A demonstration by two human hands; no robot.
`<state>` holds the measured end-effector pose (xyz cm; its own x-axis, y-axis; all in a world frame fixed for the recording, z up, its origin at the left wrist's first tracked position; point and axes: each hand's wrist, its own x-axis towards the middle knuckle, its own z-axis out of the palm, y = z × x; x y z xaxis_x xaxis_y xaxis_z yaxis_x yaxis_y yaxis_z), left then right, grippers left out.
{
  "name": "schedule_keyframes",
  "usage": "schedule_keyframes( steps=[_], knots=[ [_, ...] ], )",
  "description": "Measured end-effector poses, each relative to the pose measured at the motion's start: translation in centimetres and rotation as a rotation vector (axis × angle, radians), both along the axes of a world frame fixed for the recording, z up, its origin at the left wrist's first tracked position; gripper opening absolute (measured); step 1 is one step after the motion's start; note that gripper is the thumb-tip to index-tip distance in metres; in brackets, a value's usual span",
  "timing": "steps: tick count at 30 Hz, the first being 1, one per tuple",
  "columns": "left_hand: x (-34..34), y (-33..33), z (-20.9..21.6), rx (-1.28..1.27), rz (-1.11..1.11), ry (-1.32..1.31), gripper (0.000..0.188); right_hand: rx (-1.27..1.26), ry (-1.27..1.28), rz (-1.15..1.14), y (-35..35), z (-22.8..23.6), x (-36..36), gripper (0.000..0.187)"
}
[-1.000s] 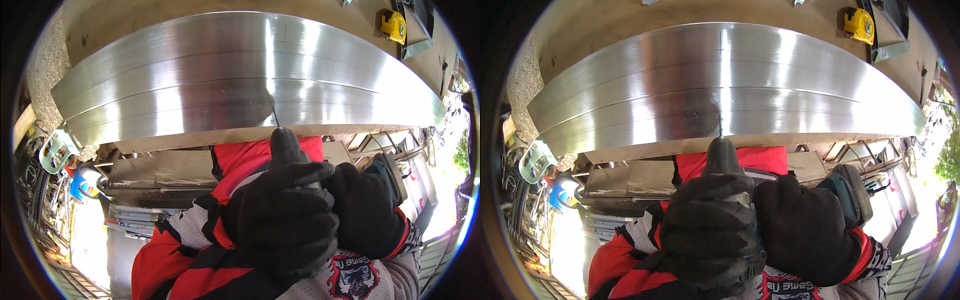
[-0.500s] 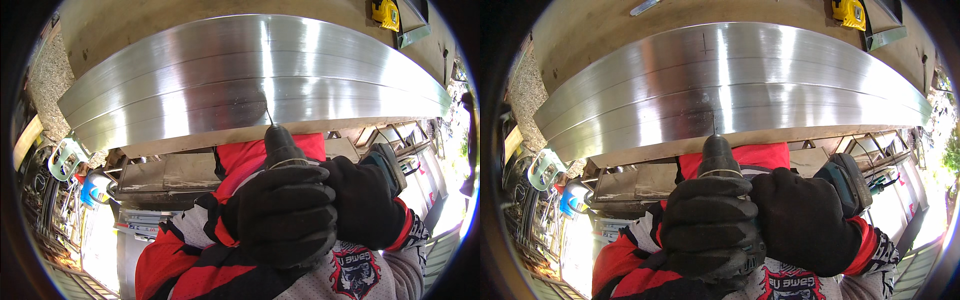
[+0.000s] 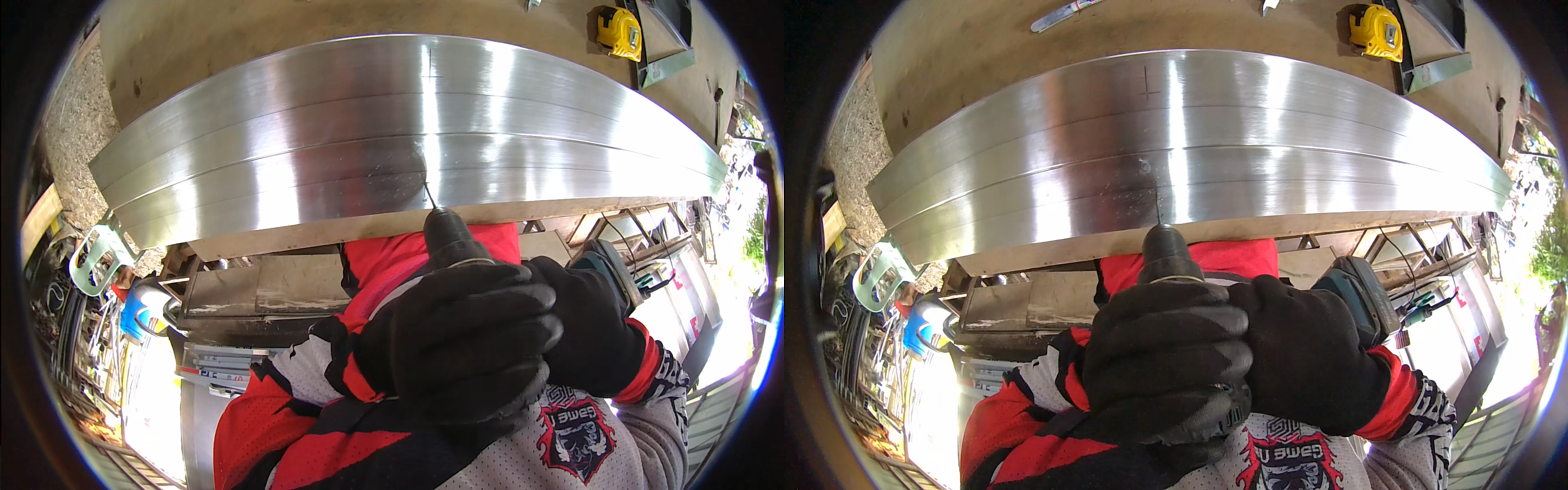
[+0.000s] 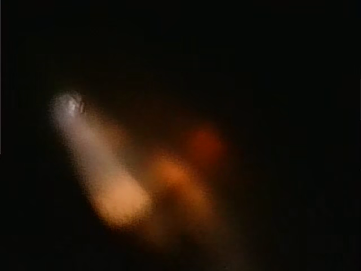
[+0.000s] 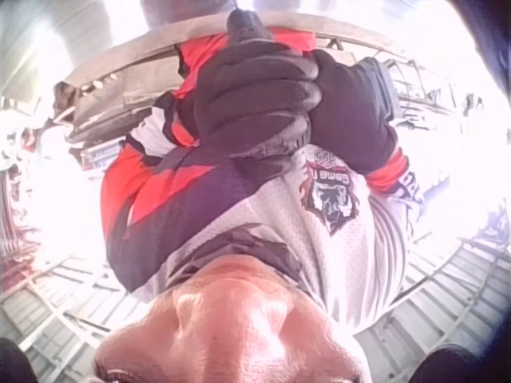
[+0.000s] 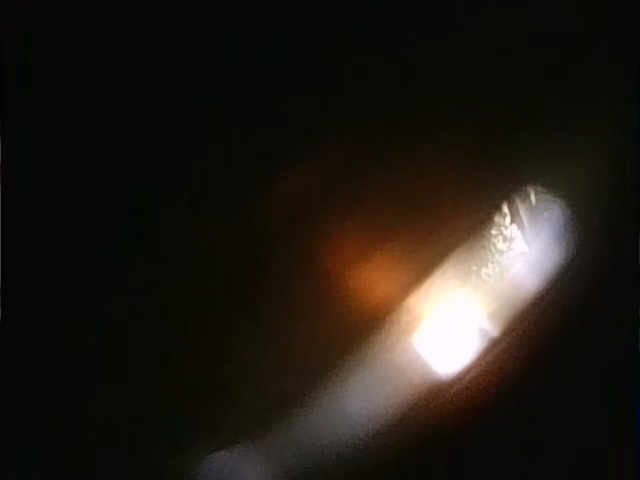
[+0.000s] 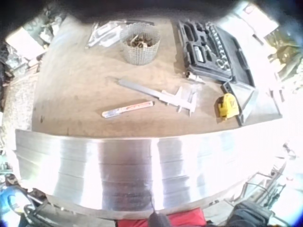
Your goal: The person marks a curved metal sheet with a marker and square, measures it with a tape measure, and marks points. They then use a center punch and hammer to create indentations at the marked points and drill holes at those locations.
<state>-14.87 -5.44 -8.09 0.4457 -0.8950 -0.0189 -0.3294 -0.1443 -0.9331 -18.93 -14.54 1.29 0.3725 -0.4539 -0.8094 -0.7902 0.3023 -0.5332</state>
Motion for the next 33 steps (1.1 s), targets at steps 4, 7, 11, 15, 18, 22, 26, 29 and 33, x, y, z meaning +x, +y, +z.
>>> schedule_keyframes(
  steps=[4, 7, 11, 15, 18, 22, 26, 29, 33],
  knots=[
    [0.7, -2.9, 1.4, 0.006, 0.019, 0.012, 0.083, 0.144, -0.007, 0.008, 0.3, -0.4, -0.1, 0.033],
    [1.5, -5.0, 2.6, 0.002, 0.025, 0.023, 0.083, -0.071, 0.005, 0.125, 0.2, -0.3, -0.1, 0.045],
    [2.1, -6.0, 3.5, 0.010, 0.040, 0.043, 0.084, 0.005, 0.047, -0.026, 0.3, -0.2, 0.5, 0.066],
    [2.2, -5.2, 3.2, 0.031, 0.045, 0.059, 0.085, 0.045, -0.010, -0.070, 0.4, -0.2, 0.5, 0.069],
    [2.4, -4.0, 2.5, 0.044, 0.050, 0.074, 0.086, -0.007, -0.022, 0.002, 0.9, -0.3, 0.5, 0.071],
    [2.3, -2.9, 2.2, 0.062, 0.082, 0.077, 0.086, -0.022, -0.028, 0.055, 1.3, -0.6, 0.4, 0.074],
    [2.5, -2.9, 2.3, 0.066, 0.119, 0.081, 0.087, 0.012, 0.040, 0.122, 0.6, -0.3, 0.9, 0.069],
    [2.7, -3.4, 2.5, 0.072, 0.142, 0.087, 0.088, 0.029, -0.006, 0.006, -0.3, 0.5, 1.3, 0.067],
    [2.8, -3.9, 2.5, 0.077, 0.175, 0.093, 0.089, 0.026, -0.018, -0.124, -0.7, 0.2, 1.8, 0.063]
  ],
)
